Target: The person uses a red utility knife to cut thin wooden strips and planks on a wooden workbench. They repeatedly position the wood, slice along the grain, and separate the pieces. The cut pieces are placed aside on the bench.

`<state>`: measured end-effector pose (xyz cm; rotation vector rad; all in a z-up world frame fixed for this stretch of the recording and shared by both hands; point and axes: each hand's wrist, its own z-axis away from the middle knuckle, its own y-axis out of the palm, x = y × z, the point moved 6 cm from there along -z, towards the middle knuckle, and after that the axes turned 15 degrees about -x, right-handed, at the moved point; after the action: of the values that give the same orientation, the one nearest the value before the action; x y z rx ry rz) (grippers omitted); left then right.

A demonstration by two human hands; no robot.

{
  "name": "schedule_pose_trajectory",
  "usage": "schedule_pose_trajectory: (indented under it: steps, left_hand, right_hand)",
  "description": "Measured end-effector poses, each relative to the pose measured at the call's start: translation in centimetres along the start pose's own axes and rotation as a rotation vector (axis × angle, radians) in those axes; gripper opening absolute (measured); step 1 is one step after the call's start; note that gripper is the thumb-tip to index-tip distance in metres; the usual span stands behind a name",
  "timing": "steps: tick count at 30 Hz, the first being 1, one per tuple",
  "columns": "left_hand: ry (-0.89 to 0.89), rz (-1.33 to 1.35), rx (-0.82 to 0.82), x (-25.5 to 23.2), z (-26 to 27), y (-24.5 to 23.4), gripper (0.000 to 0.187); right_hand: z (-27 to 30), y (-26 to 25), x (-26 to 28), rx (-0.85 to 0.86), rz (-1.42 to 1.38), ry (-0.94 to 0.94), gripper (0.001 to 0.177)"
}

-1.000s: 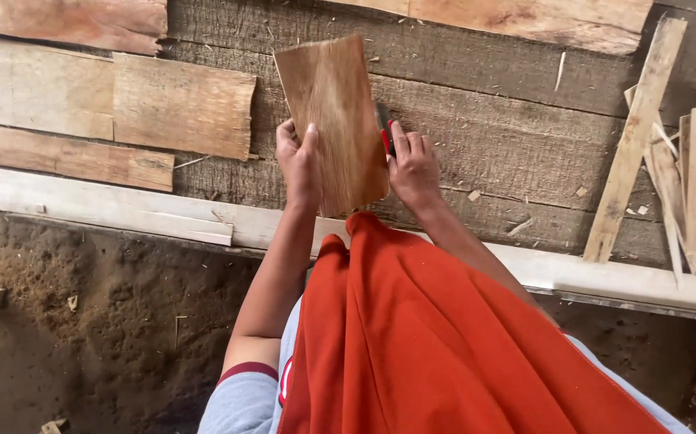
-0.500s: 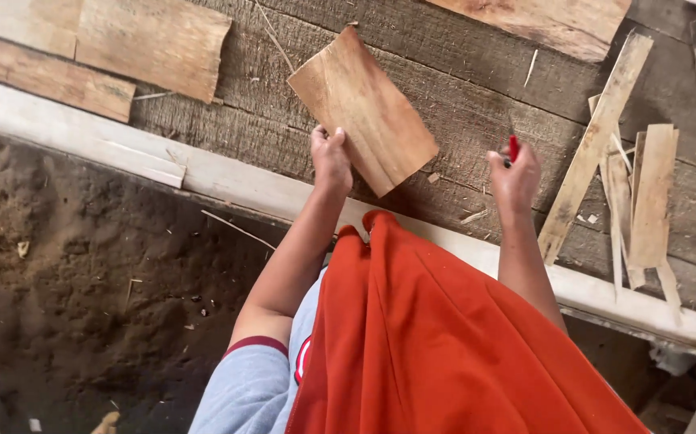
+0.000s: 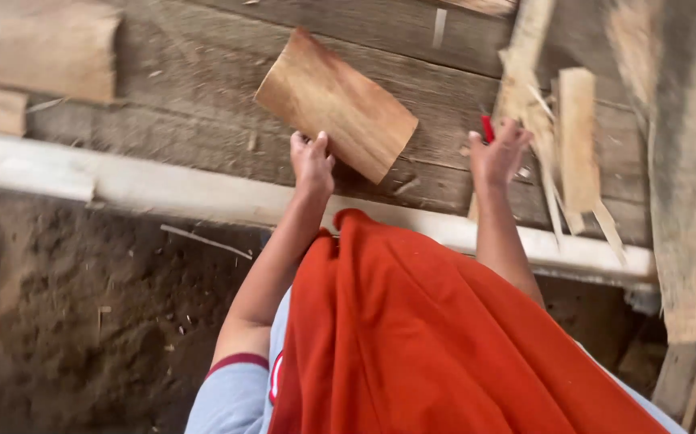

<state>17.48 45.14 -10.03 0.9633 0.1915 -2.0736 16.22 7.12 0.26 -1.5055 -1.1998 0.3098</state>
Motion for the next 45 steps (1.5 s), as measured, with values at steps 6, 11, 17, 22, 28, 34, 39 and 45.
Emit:
schedule_pose_trajectory:
  steps: [6, 11, 17, 22, 28, 34, 39, 45]
  left_hand:
    - [-0.126, -0.093, 0.179, 5.5, 7.9, 5.1, 0.040]
    - [-0.200, -0.140, 0.245, 6.7, 10.2, 7.1, 0.050]
    - [-0.159, -0.093, 0.204, 5.7, 9.4, 8.3, 0.051]
    - [0.020, -0.085, 0.048, 0.6, 4.4, 3.8, 0.048]
    - [0.195, -0.003, -0.114, -6.1, -1.3, -2.5, 0.046]
    - [0.892, -0.874, -0.436, -14.3, 3.4, -3.9, 0.089]
    - [1.247, -1.026, -0.195, -12.3, 2.7, -0.9, 0.069]
    - [1.100, -1.405, 0.013, -12.4, 1.5, 1.4, 0.064]
  right_hand:
    - [-0.9, -1.5, -4.1, 0.100, 0.048, 0.179, 0.071]
    - [-1.7, -5.1, -4.2, 0.080, -0.010, 0.212, 0.068]
    - [-1.6, -6.7, 1.2, 0.152, -0.184, -0.074, 0.069]
    - [2.0, -3.2, 9.4, 0.341, -0.251, -0.342, 0.081]
    - [6.6, -1.5, 19.2, 0.617, -0.224, -0.472, 0.081]
    - [10.0, 1.6, 24.3, 0.665, -0.225, -0.661, 0.069]
    - [10.2, 5.0, 24.1, 0.554, -0.211, -0.686, 0.073]
    - [9.5, 4.3, 25.5, 0.573, -0.189, -0.716, 0.069]
